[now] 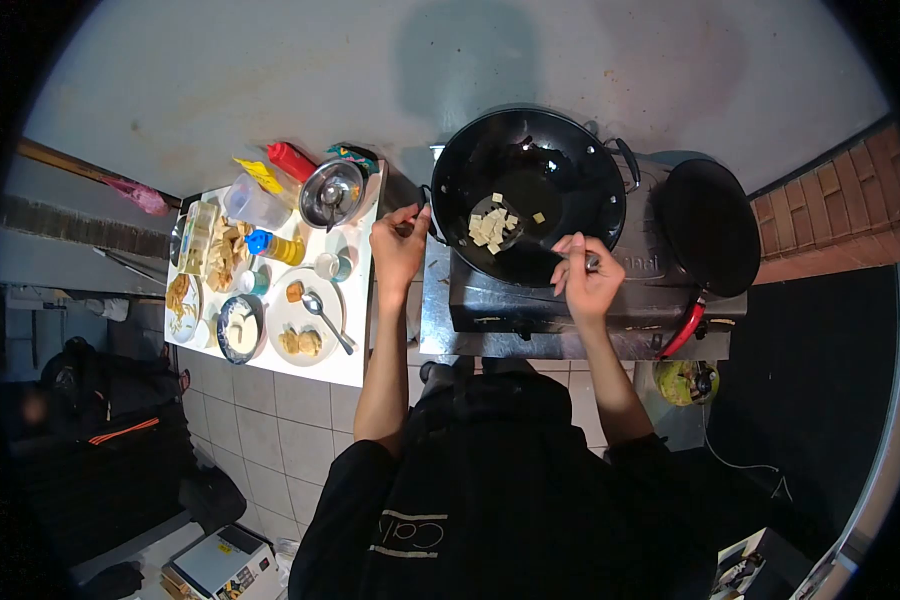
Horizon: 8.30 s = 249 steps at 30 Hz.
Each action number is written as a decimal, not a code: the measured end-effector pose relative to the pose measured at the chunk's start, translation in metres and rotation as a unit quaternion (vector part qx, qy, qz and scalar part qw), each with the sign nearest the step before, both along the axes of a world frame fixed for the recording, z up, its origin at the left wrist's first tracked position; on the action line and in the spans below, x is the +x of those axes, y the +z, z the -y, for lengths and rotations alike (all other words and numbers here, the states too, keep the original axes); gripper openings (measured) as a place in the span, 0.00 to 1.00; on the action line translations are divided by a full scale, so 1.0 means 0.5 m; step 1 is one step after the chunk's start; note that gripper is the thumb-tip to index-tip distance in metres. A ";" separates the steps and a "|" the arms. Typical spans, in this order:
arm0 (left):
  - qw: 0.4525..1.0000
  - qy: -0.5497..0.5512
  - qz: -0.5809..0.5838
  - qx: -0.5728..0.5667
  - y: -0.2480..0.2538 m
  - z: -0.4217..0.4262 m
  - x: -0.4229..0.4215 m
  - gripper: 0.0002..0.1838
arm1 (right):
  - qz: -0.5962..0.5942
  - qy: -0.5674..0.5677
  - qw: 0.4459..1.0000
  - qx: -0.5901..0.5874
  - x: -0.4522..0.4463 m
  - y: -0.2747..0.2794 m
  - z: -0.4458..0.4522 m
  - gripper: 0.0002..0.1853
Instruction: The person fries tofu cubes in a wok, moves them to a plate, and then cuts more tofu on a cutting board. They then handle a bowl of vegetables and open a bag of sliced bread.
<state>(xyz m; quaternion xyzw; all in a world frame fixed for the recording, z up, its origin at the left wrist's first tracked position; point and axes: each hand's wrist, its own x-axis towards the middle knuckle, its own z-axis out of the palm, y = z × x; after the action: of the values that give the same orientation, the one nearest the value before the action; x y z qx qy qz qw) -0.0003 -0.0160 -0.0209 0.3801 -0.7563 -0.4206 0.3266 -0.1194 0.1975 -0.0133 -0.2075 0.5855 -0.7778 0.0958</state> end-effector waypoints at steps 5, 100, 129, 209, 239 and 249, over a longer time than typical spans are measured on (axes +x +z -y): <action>1.000 0.010 0.016 -0.012 0.002 0.001 -0.001 0.17 | -0.016 -0.034 0.999 0.002 0.046 0.002 0.019 0.11; 0.999 0.002 0.000 -0.035 -0.011 0.012 0.003 0.15 | -0.174 0.020 0.976 0.128 -0.144 -0.030 -0.044 0.10; 1.000 0.004 0.001 -0.022 0.002 0.001 0.002 0.15 | 0.003 0.034 0.999 0.012 -0.035 -0.003 0.002 0.13; 0.998 0.031 0.054 0.032 0.003 0.004 -0.012 0.13 | -0.159 0.261 0.920 0.245 -0.363 0.110 0.005 0.18; 0.999 0.046 0.021 -0.019 0.009 -0.006 -0.012 0.14 | -0.086 0.279 0.941 0.172 -0.378 0.082 0.043 0.16; 0.999 0.035 0.039 -0.001 0.021 -0.009 -0.009 0.15 | -0.136 0.271 0.931 0.205 -0.388 0.106 0.024 0.17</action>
<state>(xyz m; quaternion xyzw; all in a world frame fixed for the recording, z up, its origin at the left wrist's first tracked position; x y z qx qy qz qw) -0.0051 -0.0116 -0.0102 0.4217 -0.7551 -0.3934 0.3119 -0.3133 0.1857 0.0394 -0.4381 0.6607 -0.5499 0.2630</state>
